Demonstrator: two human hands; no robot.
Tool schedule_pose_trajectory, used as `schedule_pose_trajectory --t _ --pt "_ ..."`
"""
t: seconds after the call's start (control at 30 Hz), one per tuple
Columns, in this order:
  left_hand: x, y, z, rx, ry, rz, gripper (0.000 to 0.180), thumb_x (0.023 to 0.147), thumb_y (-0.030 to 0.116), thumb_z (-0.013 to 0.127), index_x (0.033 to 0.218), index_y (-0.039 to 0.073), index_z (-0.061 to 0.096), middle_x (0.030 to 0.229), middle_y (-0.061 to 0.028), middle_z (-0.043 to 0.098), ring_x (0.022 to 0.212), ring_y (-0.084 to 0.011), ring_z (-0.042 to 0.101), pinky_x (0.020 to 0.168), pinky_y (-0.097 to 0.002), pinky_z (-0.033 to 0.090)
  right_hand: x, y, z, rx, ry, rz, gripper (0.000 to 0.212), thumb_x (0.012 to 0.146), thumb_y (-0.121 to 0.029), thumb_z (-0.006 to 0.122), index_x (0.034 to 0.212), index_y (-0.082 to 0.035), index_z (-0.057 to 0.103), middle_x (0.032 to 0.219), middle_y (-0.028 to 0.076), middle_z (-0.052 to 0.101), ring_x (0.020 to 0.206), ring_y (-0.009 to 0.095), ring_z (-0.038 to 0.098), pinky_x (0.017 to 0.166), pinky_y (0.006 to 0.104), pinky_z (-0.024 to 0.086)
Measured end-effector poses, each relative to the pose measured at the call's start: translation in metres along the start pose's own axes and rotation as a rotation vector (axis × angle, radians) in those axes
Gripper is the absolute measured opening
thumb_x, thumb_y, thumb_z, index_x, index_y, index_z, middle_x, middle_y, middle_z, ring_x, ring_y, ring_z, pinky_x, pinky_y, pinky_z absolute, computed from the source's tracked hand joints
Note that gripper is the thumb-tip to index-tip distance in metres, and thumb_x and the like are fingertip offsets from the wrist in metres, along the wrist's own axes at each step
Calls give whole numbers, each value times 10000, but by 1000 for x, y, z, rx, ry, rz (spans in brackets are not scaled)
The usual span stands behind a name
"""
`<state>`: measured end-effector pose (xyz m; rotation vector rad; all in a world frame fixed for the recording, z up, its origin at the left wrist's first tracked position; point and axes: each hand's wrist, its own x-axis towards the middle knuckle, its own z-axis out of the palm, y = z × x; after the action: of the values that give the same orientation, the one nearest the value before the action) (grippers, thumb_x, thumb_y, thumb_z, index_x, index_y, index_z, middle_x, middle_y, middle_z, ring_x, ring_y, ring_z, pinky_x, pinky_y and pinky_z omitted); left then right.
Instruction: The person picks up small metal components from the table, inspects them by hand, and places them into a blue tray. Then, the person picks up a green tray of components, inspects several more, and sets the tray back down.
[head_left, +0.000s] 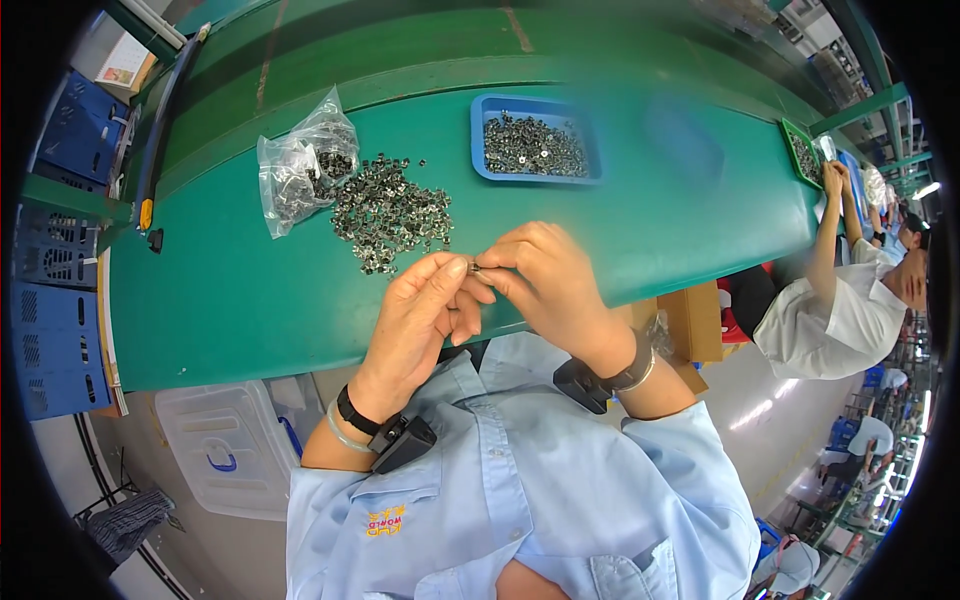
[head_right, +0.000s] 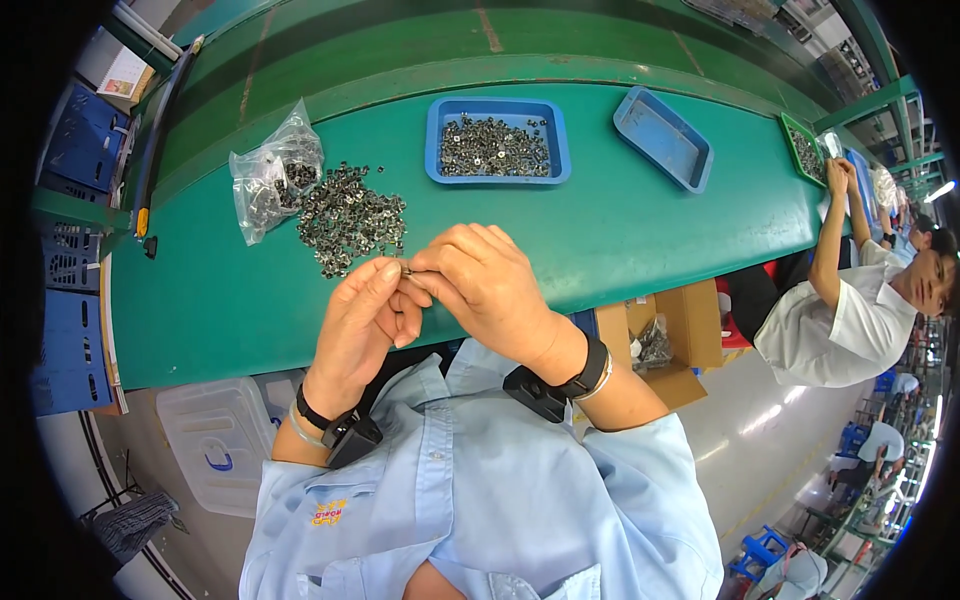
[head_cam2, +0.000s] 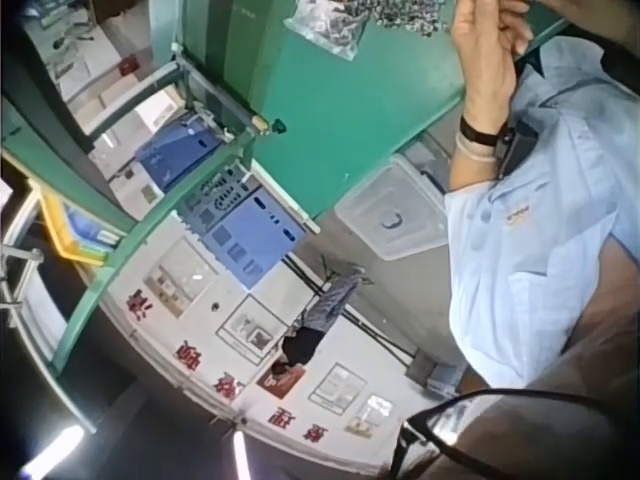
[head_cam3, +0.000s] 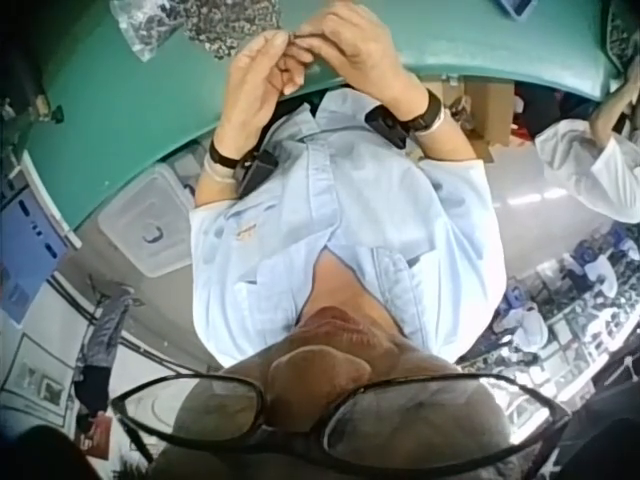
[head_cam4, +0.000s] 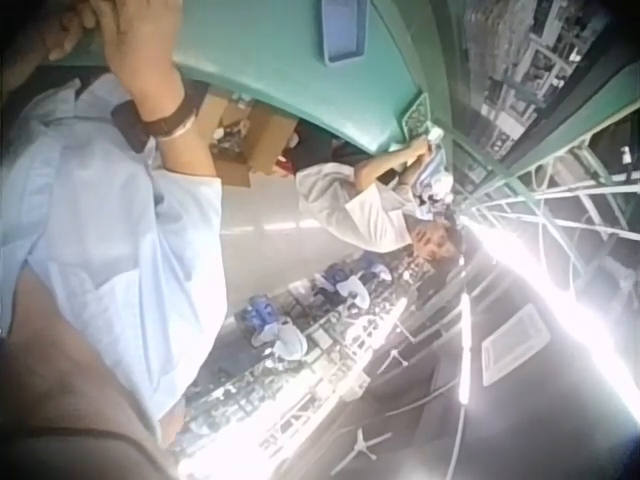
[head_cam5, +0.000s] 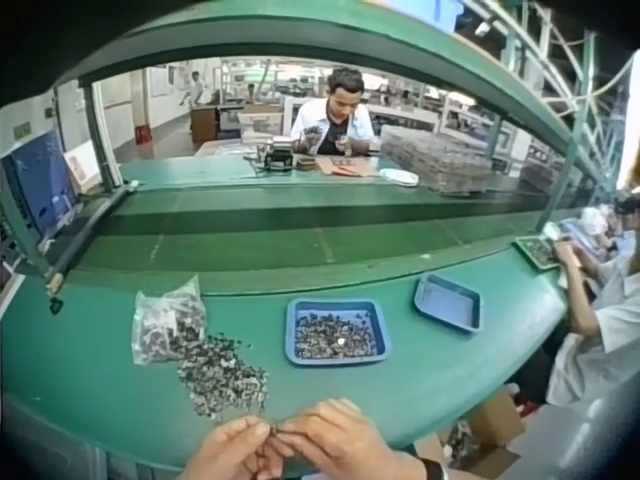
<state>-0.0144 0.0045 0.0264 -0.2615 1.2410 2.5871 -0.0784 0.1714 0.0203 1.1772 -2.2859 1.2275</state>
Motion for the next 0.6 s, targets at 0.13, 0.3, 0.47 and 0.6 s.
schedule_pose_trajectory --t 0.13,0.3,0.47,0.6 --pt "1 -4 -5 4 -22 11 201 972 235 512 975 38 553 809 -89 636 561 -113 546 452 -216 384 0 -5 0 20 7 -10 166 748 -62 688 890 -91 607 843 16 578 768 209 569 654 332 412" --pt "-2 -1 -3 -29 -32 -12 233 970 249 526 977 19 562 816 -70 628 582 -88 537 466 -207 393 -1 -6 3 44 30 12 157 750 -57 685 881 -89 605 845 12 580 766 205 569 658 330 412" --pt "-3 -2 -1 -34 -20 -3 209 960 232 547 982 25 564 814 -64 627 581 -86 529 467 -206 389 -2 -6 1 -1 15 -14 175 746 -60 701 889 -91 605 845 17 590 771 208 574 662 329 425" --pt "-1 -5 -4 -58 -16 -14 175 946 206 572 976 33 563 795 -60 627 575 -91 525 469 -210 383 -2 -9 -1 -27 7 -26 199 741 -62 724 899 -96 608 859 27 615 781 215 582 657 326 445"
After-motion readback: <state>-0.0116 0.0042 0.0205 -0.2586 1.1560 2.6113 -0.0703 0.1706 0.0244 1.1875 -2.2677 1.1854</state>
